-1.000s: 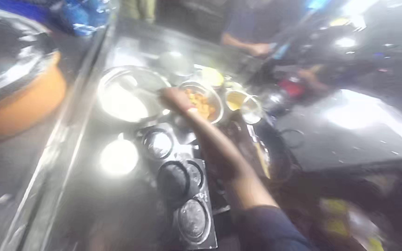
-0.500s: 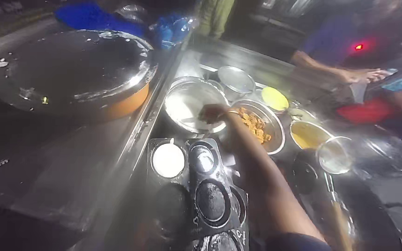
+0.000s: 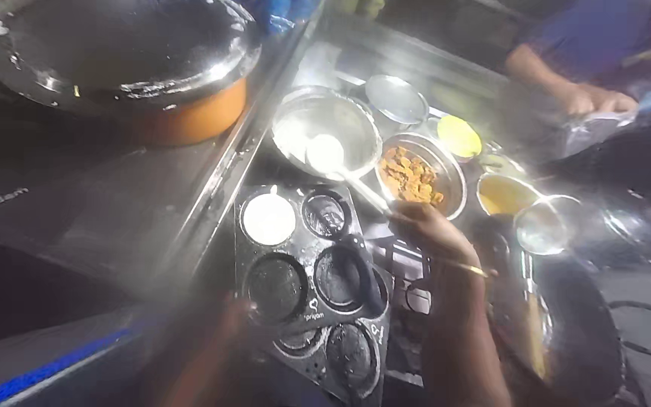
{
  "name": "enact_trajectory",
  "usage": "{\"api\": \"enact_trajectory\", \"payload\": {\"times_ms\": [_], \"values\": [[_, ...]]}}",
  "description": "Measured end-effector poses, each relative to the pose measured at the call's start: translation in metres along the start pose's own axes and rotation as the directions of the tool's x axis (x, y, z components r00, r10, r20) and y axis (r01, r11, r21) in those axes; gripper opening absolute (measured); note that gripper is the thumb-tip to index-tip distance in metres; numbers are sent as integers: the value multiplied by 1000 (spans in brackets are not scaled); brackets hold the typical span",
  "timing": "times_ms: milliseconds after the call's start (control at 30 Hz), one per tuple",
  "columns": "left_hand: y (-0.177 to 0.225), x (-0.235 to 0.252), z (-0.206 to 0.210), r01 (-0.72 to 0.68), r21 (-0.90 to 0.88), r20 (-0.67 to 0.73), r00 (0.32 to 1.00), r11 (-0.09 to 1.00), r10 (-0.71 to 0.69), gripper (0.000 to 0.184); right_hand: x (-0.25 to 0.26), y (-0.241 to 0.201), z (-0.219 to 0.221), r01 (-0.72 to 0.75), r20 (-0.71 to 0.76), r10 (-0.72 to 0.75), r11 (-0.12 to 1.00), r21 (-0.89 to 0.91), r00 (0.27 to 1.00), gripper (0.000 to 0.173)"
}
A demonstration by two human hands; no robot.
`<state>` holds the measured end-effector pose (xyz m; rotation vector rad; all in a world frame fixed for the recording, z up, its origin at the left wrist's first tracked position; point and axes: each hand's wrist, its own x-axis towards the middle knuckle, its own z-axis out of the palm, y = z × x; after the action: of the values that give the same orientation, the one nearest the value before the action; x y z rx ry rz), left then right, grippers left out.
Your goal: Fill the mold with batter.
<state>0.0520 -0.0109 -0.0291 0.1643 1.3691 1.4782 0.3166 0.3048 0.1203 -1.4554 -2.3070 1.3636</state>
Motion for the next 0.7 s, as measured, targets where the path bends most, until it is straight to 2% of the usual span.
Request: {"api": "enact_trajectory", "payload": {"times_ms": [67,133,200,233,300,367,467,567,600,700], "values": [[-2,-2,2,5,-12,1,1000,1000,-5,50,-42,15,13,29,-80,-44,984,-175,996,29],[-5,-3,1,-5,-38,10,1000,999,5,48,-75,20,38,-76,-227,6,950,-304,974,26],[-10,-2,-1,-21,-85,27,999,996,24,45,-99,23,64,-198,-381,27,888,-416,924,31],[-12,-3,-2,-24,-90,34,999,996,28,47,-108,27,75,-202,-430,-21,862,-465,903,34],[-12,-7,-6,-30,-77,33,999,997,32,48,-118,43,95,-111,-496,-209,835,-539,843,34],[-12,-16,-4,-23,-81,23,999,996,25,42,-125,57,108,-58,-511,-314,808,-586,800,32],[-12,-21,-2,-45,-99,39,998,994,49,43,-130,59,115,-123,-490,-289,751,-648,823,35],[-15,-20,-5,-57,-72,28,998,996,59,48,-133,59,109,-62,-500,-329,785,-616,801,34],[-16,-20,-5,-54,-64,29,998,997,55,49,-135,58,107,-61,-491,-315,791,-609,812,34],[-13,-17,-2,-63,-62,42,997,996,66,47,-138,50,101,-157,-449,-147,806,-571,881,32]]}}
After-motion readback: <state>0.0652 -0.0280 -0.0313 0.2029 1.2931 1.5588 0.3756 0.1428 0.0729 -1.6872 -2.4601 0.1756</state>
